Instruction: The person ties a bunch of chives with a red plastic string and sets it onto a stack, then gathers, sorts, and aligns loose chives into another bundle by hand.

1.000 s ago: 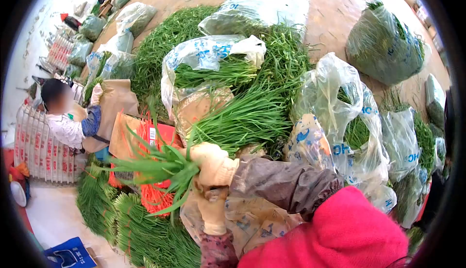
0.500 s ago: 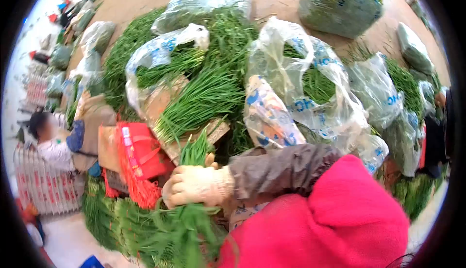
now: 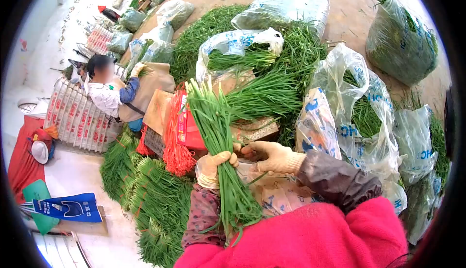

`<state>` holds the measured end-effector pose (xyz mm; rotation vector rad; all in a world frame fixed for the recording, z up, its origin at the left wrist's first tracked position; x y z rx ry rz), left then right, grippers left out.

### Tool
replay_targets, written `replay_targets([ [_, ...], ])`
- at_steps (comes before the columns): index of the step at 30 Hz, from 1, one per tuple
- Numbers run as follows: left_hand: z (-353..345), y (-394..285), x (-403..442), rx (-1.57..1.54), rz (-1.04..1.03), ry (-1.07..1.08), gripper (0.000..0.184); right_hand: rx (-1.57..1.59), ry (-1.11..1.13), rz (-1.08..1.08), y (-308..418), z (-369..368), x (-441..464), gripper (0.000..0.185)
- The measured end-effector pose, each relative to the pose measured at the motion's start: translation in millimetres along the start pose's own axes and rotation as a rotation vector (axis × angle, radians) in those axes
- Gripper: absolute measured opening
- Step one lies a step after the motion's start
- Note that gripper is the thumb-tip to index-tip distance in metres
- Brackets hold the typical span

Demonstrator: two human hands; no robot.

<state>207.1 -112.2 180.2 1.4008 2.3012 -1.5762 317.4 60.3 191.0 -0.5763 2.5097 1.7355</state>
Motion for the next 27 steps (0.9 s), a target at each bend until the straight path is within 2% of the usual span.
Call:
replay_targets([
  [1, -2.7, -3.3, -0.9, 0.102, -0.006, 0.057, 0.042, -0.153, -0.069, -0.068, -12.4, 5.2, 7.6, 0.070],
  [2, -0.9, -7.5, -2.0, 0.185, 0.030, 0.077, 0.046, 0.312, 0.163, 0.186, -40.3, -4.2, 24.9, 0.084],
  [3, -4.3, -4.8, -3.9, 0.193, 0.037, 0.082, 0.046, 0.267, 0.194, -0.051, -43.3, -6.6, 23.8, 0.092],
  [5, -13.5, -5.1, -4.1, 0.552, -0.261, 0.033, 0.048, 0.362, 0.092, 0.224, -40.4, -19.4, 34.3, 0.094],
  [6, -15.3, -3.9, -3.3, 0.607, -0.197, 0.005, 0.061, 0.265, 0.071, 0.110, -44.9, -17.4, 45.2, 0.095],
  [7, -17.7, -0.9, -6.1, 0.609, -0.181, 0.008, 0.061, 0.231, -0.056, 0.126, -50.3, -16.4, 46.3, 0.094],
  [8, -20.2, -4.4, -9.9, 0.895, -0.349, -0.107, 0.070, 0.444, -0.090, 0.171, -53.1, -19.6, 50.0, 0.093],
  [9, -27.2, -7.9, -12.9, 1.061, -0.429, -0.132, 0.078, 0.651, -0.123, 0.220, -52.5, -20.6, 53.5, 0.092],
  [11, -40.8, -14.3, -19.6, 1.399, -0.591, -0.229, 0.094, 0.706, -0.181, 0.252, -48.5, -16.3, 63.5, 0.095],
  [13, -38.9, -4.0, -17.6, 1.672, -0.344, -0.394, 0.102, 0.662, -0.346, 0.365, -47.2, -5.4, 76.5, 0.102],
  [14, -26.1, 8.9, -10.7, 1.544, -0.410, -0.369, 0.104, 0.488, -0.532, 0.287, -46.2, 4.8, 72.5, 0.111],
  [15, -25.6, 14.8, -14.9, 1.537, -0.405, -0.369, 0.104, 0.574, -0.621, 0.317, -32.0, 6.0, 66.3, 0.116],
  [17, -31.2, 20.5, -19.2, 1.629, -0.422, -0.434, 0.103, 0.699, -0.718, 0.503, -43.5, 36.4, 92.4, 0.119],
  [19, -45.9, 21.8, -27.9, 1.677, -0.244, -0.481, 0.103, 0.622, -0.811, 0.683, -15.7, 48.9, 82.3, 0.117],
  [20, -38.8, 28.4, -27.8, 1.655, -0.276, -0.470, 0.102, 0.561, -0.888, 0.809, -9.0, 60.3, 85.4, 0.116],
  [21, -31.5, 36.1, -26.7, 1.633, -0.297, -0.454, 0.101, 0.399, -1.042, 0.719, -0.3, 66.0, 78.9, 0.102],
  [23, -33.4, 38.8, -28.3, 1.558, -0.235, -0.381, 0.100, -0.086, -1.171, 0.756, 22.7, 73.8, 62.5, 0.071],
  [25, -25.3, 44.1, -28.6, 1.487, -0.168, -0.312, 0.099, 0.022, -0.994, 0.540, 8.4, 99.0, 80.6, 0.039],
  [26, -16.3, 51.5, -26.7, 1.287, -0.172, -0.185, 0.098, 0.157, -1.047, 0.659, 6.2, 100.0, 86.0, 0.024],
  [27, -10.7, 54.7, -27.7, 1.084, -0.173, -0.066, 0.096, -0.074, -1.061, 0.546, 15.9, 102.6, 73.1, 0.020],
])
Point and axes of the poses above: each hand's wrist, its own x-axis towards the middle knuckle, its own z-axis out of the back of the hand, y = z × x, the point moved 3 cm from there along x, towards the middle knuckle, and after that the axes turned 3 degrees about -y, right-handed, at the moved point
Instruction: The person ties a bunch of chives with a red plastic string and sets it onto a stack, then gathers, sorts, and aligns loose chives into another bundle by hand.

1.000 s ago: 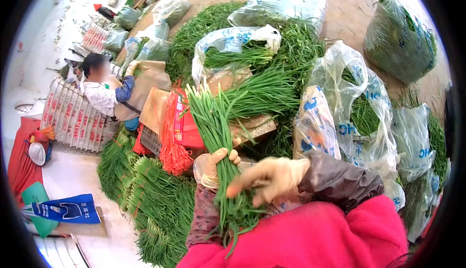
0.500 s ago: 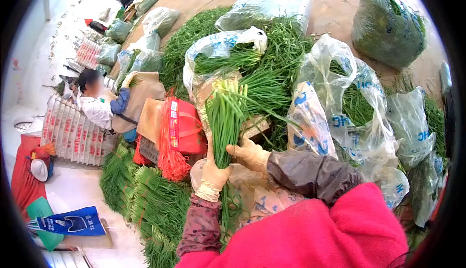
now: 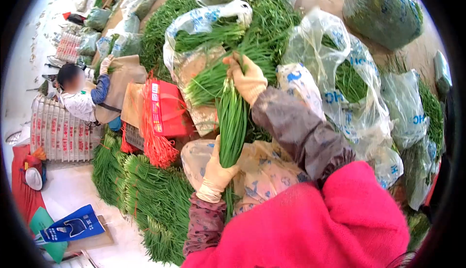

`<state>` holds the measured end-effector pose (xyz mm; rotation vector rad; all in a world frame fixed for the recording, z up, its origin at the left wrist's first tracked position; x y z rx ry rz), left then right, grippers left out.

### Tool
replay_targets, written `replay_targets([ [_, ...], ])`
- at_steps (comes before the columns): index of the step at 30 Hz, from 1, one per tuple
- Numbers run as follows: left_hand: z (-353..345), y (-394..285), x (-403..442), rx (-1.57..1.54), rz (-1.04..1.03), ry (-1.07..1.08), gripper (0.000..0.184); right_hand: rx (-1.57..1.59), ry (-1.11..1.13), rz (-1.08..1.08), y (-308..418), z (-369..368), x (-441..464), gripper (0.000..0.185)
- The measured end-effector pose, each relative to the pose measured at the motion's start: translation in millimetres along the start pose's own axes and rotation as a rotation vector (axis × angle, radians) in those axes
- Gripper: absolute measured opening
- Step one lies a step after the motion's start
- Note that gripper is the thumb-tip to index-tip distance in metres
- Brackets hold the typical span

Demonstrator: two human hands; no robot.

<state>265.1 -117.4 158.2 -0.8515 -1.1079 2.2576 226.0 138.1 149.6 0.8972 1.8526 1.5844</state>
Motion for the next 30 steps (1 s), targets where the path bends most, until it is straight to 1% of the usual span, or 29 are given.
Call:
replay_targets([
  [1, 3.9, -7.4, -5.4, -0.145, 0.123, 0.071, 0.090, -0.058, -0.002, -0.057, -2.2, 7.2, 5.1, 0.020],
  [2, 8.3, -9.5, -8.5, -0.144, 0.131, 0.083, 0.090, -0.116, 0.000, -0.106, -3.7, 14.6, 13.8, 0.020],
  [4, 9.2, -7.2, -19.3, -0.381, 0.240, 0.285, 0.078, -0.060, -0.258, -0.276, 3.0, 41.9, 36.5, 0.021],
  [5, 8.5, 9.9, -28.2, -0.542, 0.281, 0.272, 0.065, 0.100, -0.258, -0.387, -5.4, 56.0, 49.8, 0.021],
  [6, 8.8, 9.0, -30.9, -0.541, 0.290, 0.272, 0.065, 0.262, -0.255, -0.496, -14.0, 70.3, 55.4, 0.021],
  [8, 6.3, -0.3, -39.6, -0.798, 0.299, 0.314, 0.056, 0.181, -0.149, -0.348, -1.9, 86.0, 54.1, 0.024],
  [9, 6.5, -2.7, -41.9, -0.823, 0.302, 0.279, 0.054, 0.149, -0.060, -0.359, -1.3, 90.9, 51.2, 0.027],
  [10, 5.9, 0.5, -43.2, -0.829, 0.304, 0.264, 0.054, 0.053, -0.039, -0.456, 12.5, 91.3, 40.3, 0.028],
  [12, 7.3, 11.8, -43.6, -0.773, 0.276, 0.141, 0.053, -0.008, 0.093, -0.506, 5.0, 91.9, 21.1, 0.026],
  [13, 10.0, 16.4, -44.1, -0.834, 0.305, 0.168, 0.053, -0.002, 0.197, -0.521, 2.1, 88.2, 6.2, 0.028],
  [14, 10.2, 19.4, -44.0, -0.833, 0.308, 0.157, 0.053, 0.006, 0.301, -0.534, 0.5, 83.1, -11.3, 0.031],
  [16, 11.4, 21.4, -42.7, -0.754, 0.255, 0.051, 0.051, -0.169, 0.519, -0.606, 21.4, 61.6, -50.6, 0.049],
  [17, 11.0, 19.3, -41.3, -0.706, 0.209, -0.017, 0.050, -0.273, 0.601, -0.582, 19.7, 48.5, -69.8, 0.058],
  [18, 6.0, 12.2, -39.8, -0.700, 0.214, -0.018, 0.050, -0.376, 0.681, -0.555, 17.1, 35.6, -86.4, 0.067],
  [19, 5.7, -2.3, -38.0, -0.634, 0.056, -0.150, 0.051, -0.425, 0.770, -0.537, 18.3, 23.0, -99.4, 0.068],
  [20, 6.3, -5.4, -37.4, -0.626, 0.006, -0.163, 0.053, -0.473, 0.858, -0.518, 18.9, 13.2, -109.5, 0.070],
  [22, 7.4, -11.3, -36.5, -0.611, -0.094, -0.189, 0.058, -0.603, 0.763, -0.398, 7.5, 5.4, -115.6, 0.064],
  [23, 7.1, -9.8, -35.8, -0.616, -0.125, -0.182, 0.062, -0.566, 0.811, -0.514, -0.9, 4.7, -113.4, 0.053],
  [24, 9.2, -7.2, -39.2, -0.553, -0.126, -0.194, 0.066, -0.453, 0.807, -0.519, -4.5, 3.7, -112.2, 0.037],
  [26, 13.4, -1.5, -46.4, -0.426, -0.128, -0.217, 0.074, -0.399, 0.811, -0.725, -13.6, 12.4, -114.4, 0.028],
  [27, 11.3, 17.1, -47.7, -0.558, 0.057, -0.164, 0.076, -0.314, 0.830, -0.792, -24.8, 14.6, -115.5, 0.026],
  [28, 7.7, 34.1, -48.5, -0.687, 0.240, -0.108, 0.077, -0.253, 0.835, -0.725, -22.8, 16.2, -112.6, 0.023],
  [30, 8.5, 49.0, -49.1, -0.640, 0.232, -0.131, 0.077, 0.138, 0.727, -0.886, -17.2, 27.1, -105.9, 0.021],
])
Point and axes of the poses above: each hand's wrist, its own x-axis towards the middle knuckle, its own z-axis out of the back of the hand, y = z × x, the point moved 3 cm from there along x, towards the middle knuckle, and after that the axes turned 3 degrees about -y, right-handed, at the moved point
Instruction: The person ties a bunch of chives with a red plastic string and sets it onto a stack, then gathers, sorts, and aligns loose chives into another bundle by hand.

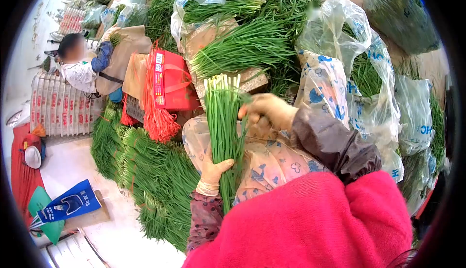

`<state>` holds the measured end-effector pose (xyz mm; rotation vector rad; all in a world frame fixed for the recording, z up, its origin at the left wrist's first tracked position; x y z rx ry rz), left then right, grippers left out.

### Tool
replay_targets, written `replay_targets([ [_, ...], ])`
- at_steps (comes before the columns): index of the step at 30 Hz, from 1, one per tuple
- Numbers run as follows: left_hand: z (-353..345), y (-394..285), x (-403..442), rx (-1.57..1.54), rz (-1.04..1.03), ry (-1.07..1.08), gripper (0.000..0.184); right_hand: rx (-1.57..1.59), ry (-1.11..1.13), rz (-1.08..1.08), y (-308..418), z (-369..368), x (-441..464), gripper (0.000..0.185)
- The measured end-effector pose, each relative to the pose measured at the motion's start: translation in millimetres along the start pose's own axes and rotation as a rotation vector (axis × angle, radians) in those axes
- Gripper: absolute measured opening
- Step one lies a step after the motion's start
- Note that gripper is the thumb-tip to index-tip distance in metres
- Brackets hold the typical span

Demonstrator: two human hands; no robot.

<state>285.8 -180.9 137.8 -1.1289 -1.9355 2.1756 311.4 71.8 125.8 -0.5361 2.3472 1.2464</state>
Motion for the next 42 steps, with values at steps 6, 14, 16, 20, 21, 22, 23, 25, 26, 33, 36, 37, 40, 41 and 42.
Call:
replay_targets([
  [6, 4.6, 10.2, -12.6, 0.097, 0.195, 0.119, 0.078, 1.286, 0.055, 0.303, 41.9, 53.9, 1.6, 0.027],
  [14, -4.3, 13.0, -29.1, 0.077, 0.165, 0.165, 0.082, 0.207, -0.476, 0.182, 25.5, 140.9, -7.1, 0.022],
  [16, -6.7, 8.4, -31.5, 0.108, 0.173, 0.113, 0.082, -0.944, -0.505, -0.073, 28.5, 130.3, -16.1, 0.041],
  [20, -9.7, 11.2, -35.2, 0.084, 0.198, 0.059, 0.085, -1.407, -0.525, 0.520, 37.0, 65.2, -28.5, 0.062],
  [21, -11.3, 11.0, -35.4, 0.066, 0.147, 0.060, 0.086, -1.273, -0.403, 0.641, 39.0, 51.3, -27.2, 0.064],
  [22, -10.1, 14.9, -34.3, 0.065, 0.148, 0.061, 0.086, -1.132, -0.282, 0.754, 43.4, 36.0, -26.8, 0.066],
  [23, -7.6, 18.8, -31.7, 0.155, 0.060, 0.087, 0.086, -1.151, -0.237, 0.653, 46.6, 21.7, -24.4, 0.066],
  [25, -6.1, 18.5, -30.7, 0.241, -0.032, 0.114, 0.087, -1.162, -0.179, 0.568, 38.5, 10.3, -17.9, 0.067],
  [26, -5.7, 16.7, -31.1, 0.318, -0.049, 0.107, 0.086, -1.151, -0.191, 0.561, 31.6, 10.9, -14.3, 0.063],
  [33, -16.5, 25.6, -41.0, 0.594, -0.194, -0.037, 0.080, -0.821, -0.494, 0.449, 13.8, 56.2, -1.1, 0.026],
  [36, -11.6, 32.2, -43.9, 0.764, -0.298, -0.082, 0.079, -0.378, -0.543, 0.312, 40.7, 47.2, -29.5, 0.023],
  [37, -11.9, 31.2, -45.9, 0.853, -0.336, -0.108, 0.079, -0.422, -0.435, 0.347, 39.7, 44.3, -29.4, 0.023],
  [40, -18.8, 18.9, -50.2, 0.798, -0.201, -0.139, 0.081, -1.043, -0.248, 0.544, 45.8, 20.1, -47.3, 0.046],
  [41, -20.8, 15.5, -50.1, 0.794, -0.205, -0.138, 0.081, -1.123, -0.280, 0.550, 38.9, 13.8, -43.3, 0.049],
  [42, -23.1, 11.3, -49.9, 0.845, -0.265, -0.139, 0.082, -1.205, -0.311, 0.557, 29.4, 12.7, -35.3, 0.052],
])
Point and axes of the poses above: each hand's wrist, its own x-axis towards the middle knuckle, its own z-axis out of the back of the hand, y = z × x, the point moved 3 cm from there along x, towards the middle knuckle, and after that the axes turned 3 degrees about -y, right-handed, at the moved point
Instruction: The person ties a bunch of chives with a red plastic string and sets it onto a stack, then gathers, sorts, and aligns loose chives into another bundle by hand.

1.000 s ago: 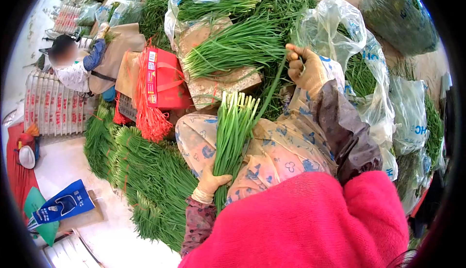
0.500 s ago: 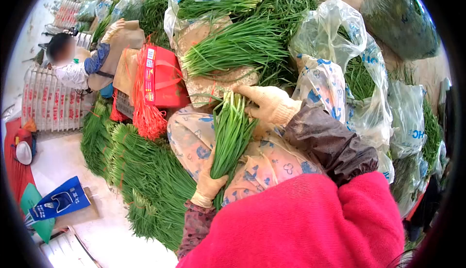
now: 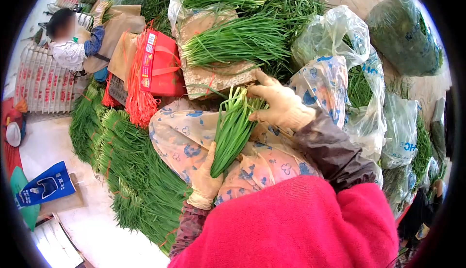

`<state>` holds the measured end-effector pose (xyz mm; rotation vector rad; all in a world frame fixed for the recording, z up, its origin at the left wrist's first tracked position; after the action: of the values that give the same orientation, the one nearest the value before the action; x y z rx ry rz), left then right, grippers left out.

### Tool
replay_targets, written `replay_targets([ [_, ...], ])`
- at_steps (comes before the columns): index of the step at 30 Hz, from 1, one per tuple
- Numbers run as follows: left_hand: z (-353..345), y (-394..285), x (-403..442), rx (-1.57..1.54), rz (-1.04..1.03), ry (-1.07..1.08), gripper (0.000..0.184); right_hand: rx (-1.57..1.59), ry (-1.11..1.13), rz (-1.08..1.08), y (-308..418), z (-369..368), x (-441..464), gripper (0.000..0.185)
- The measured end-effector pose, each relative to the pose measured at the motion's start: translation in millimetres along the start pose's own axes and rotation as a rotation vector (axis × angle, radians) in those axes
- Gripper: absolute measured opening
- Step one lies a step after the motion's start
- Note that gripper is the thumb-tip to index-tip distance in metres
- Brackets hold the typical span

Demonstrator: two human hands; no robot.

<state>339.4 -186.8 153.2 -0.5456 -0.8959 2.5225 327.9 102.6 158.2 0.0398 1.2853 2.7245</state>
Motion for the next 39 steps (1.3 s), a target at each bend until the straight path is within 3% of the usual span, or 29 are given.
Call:
replay_targets([
  [2, 0.3, -0.9, -1.3, 0.047, -0.051, -0.028, 0.083, -0.001, 0.038, -0.063, -13.3, -15.2, 2.6, 0.052],
  [4, 0.2, 2.6, -5.8, 0.137, -0.079, -0.019, 0.085, 0.394, 0.292, -0.158, -26.6, -28.4, 1.2, 0.051],
  [5, 0.9, 3.0, -7.2, 0.136, -0.073, -0.022, 0.085, 0.371, 0.282, -0.073, -36.8, -40.8, -2.0, 0.046],
  [8, 1.3, -0.4, -7.0, 0.222, -0.090, -0.024, 0.088, 0.275, 0.286, -0.110, -37.5, -37.4, -4.3, 0.040],
  [9, 0.7, -1.9, -6.2, 0.272, -0.061, 0.004, 0.089, 0.171, 0.072, 0.121, -28.6, -33.6, -2.0, 0.032],
  [10, -0.2, -3.6, -5.3, 0.322, -0.033, 0.032, 0.091, 0.164, 0.075, 0.120, -26.9, -29.8, -1.8, 0.032],
  [12, 0.4, -9.4, -2.9, 0.368, -0.047, 0.035, 0.091, -0.120, 0.124, -0.219, -28.5, -18.6, 1.3, 0.029],
  [14, 0.5, -9.9, -1.5, 0.420, -0.059, 0.034, 0.092, -0.206, -0.111, -0.222, -51.7, -16.2, 2.9, 0.025],
  [16, 2.1, -7.6, -1.2, 0.355, -0.064, 0.047, 0.092, -0.317, -0.062, -0.426, -67.2, 5.1, 9.8, 0.024],
  [18, 3.0, -4.8, -2.4, 0.355, -0.057, 0.063, 0.093, -0.358, -0.202, -0.447, -80.0, 15.8, 9.2, 0.027],
  [20, 1.6, -3.2, -3.8, 0.528, -0.087, 0.075, 0.093, -0.344, -0.249, -0.391, -67.9, 14.0, 2.0, 0.034],
  [22, -0.4, -4.4, -1.5, 0.544, -0.066, 0.113, 0.094, -0.283, -0.185, 0.084, -32.9, 0.8, 2.6, 0.037],
  [24, -3.2, -7.3, 0.7, 0.558, -0.045, 0.151, 0.095, -0.340, -0.163, 0.230, -0.1, -17.0, -2.6, 0.041],
  [26, -2.5, -10.7, 1.2, 0.533, -0.090, 0.126, 0.097, -0.291, -0.010, 0.214, 10.2, -34.6, -0.7, 0.038],
  [28, -0.4, -12.6, 0.9, 0.584, -0.079, 0.143, 0.096, -0.243, -0.045, 0.221, 2.5, -46.9, 3.1, 0.028],
  [30, 1.7, -11.8, -1.4, 0.637, -0.070, 0.170, 0.096, -0.383, 0.119, 0.056, -11.5, -54.6, 7.1, 0.025],
  [31, 2.7, -12.3, -3.0, 0.605, -0.106, 0.147, 0.095, -0.429, 0.075, 0.077, -18.7, -56.4, 7.5, 0.026],
  [33, 1.8, -11.6, -3.9, 0.564, -0.148, 0.128, 0.094, -0.433, 0.065, -0.078, -51.6, -54.5, 21.5, 0.024],
  [36, 2.9, -1.8, -6.6, 0.521, -0.026, 0.169, 0.089, -0.427, -0.008, -0.329, -109.8, -25.8, 28.1, 0.026],
  [38, 7.9, 0.1, -6.2, 0.269, 0.017, 0.124, 0.084, -0.475, 0.185, -0.437, -127.1, -9.9, 24.2, 0.031],
  [39, 10.4, 4.0, -4.4, 0.189, 0.143, 0.176, 0.082, -0.406, 0.229, -0.426, -114.8, 2.2, 19.9, 0.040],
])
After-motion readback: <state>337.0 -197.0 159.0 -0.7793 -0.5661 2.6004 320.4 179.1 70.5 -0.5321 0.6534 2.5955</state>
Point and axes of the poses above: each hand's wrist, its own x-axis towards the middle knuckle, its own z-axis out of the back of the hand, y = z × x, the point moved 3 cm from there along x, towards the middle knuckle, and after that the axes turned 3 degrees about -y, right-handed, at the moved point
